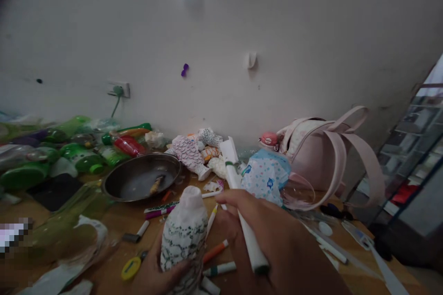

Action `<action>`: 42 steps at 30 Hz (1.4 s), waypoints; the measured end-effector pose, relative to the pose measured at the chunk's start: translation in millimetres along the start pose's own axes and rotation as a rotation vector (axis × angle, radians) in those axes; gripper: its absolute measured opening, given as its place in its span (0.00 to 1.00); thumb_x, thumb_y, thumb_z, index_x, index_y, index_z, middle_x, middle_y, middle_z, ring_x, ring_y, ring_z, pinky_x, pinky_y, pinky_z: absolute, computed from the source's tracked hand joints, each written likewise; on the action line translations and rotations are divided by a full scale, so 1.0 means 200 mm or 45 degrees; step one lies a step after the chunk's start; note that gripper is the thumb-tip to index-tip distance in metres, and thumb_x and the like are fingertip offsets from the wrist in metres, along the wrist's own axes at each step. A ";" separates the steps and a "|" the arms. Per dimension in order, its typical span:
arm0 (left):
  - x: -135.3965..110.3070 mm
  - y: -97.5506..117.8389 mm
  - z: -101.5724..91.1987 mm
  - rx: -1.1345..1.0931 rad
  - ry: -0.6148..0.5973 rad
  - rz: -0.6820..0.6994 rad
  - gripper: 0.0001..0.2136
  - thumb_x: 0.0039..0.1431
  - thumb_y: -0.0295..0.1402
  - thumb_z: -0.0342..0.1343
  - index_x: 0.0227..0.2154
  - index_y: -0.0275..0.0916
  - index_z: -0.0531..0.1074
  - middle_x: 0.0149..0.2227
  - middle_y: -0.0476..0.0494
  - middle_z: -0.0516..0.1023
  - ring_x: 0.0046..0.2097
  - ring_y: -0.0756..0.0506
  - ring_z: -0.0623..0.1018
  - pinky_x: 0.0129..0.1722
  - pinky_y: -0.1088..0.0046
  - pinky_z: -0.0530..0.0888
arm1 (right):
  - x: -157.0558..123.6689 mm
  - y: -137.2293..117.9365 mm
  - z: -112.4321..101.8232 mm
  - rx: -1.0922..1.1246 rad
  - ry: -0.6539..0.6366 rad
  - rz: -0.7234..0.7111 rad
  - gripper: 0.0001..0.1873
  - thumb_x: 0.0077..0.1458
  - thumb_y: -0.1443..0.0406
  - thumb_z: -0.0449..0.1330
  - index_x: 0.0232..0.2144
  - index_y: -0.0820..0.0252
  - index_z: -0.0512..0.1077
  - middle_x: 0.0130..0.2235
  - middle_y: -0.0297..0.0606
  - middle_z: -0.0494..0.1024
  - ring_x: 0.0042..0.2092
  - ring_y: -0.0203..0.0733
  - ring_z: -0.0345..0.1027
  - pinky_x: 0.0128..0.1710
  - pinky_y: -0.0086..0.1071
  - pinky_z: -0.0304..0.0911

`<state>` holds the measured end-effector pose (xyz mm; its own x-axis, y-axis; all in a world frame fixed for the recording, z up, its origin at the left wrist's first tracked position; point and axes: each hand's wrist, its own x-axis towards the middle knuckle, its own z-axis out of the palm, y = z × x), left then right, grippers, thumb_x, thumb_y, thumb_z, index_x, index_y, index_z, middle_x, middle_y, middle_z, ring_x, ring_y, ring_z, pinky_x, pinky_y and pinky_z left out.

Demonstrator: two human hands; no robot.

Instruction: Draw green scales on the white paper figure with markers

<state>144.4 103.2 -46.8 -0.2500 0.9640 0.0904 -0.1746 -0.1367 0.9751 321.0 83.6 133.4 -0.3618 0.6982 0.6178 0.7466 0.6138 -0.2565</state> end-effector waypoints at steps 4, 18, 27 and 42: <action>-0.03 0.05 0.02 0.040 0.004 0.240 0.28 0.34 0.33 0.62 0.45 0.46 0.67 0.49 0.45 0.78 0.51 0.38 0.75 0.52 0.62 0.70 | 0.07 -0.04 0.09 0.157 -0.286 0.317 0.08 0.60 0.52 0.52 0.38 0.45 0.64 0.39 0.24 0.77 0.40 0.40 0.72 0.35 0.32 0.66; -0.02 0.09 -0.01 -0.169 -0.086 -0.019 0.29 0.32 0.34 0.71 0.42 0.48 0.70 0.44 0.48 0.78 0.53 0.32 0.71 0.53 0.64 0.67 | 0.19 0.02 0.35 0.747 -0.535 0.271 0.24 0.48 0.57 0.65 0.41 0.50 0.56 0.54 0.39 0.70 0.56 0.48 0.63 0.53 0.41 0.58; 0.12 0.19 -0.05 -0.722 -0.182 -0.833 0.21 0.60 0.44 0.46 0.43 0.30 0.70 0.27 0.40 0.82 0.29 0.42 0.81 0.38 0.62 0.76 | 0.17 0.06 0.07 -0.002 -0.697 0.437 0.15 0.57 0.50 0.54 0.41 0.49 0.60 0.35 0.33 0.74 0.36 0.47 0.69 0.33 0.34 0.56; 0.03 0.10 -0.02 -0.399 -0.361 -0.121 0.40 0.31 0.41 0.71 0.52 0.41 0.66 0.53 0.37 0.76 0.56 0.33 0.72 0.55 0.60 0.65 | 0.17 0.05 0.21 -0.001 -0.472 0.211 0.09 0.54 0.64 0.58 0.34 0.53 0.59 0.28 0.28 0.70 0.31 0.41 0.66 0.30 0.29 0.51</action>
<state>135.4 105.2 -27.7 0.0448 0.9942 0.0976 -0.4761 -0.0646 0.8770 293.9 128.7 120.8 -0.4135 0.8732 0.2580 0.8118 0.4819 -0.3297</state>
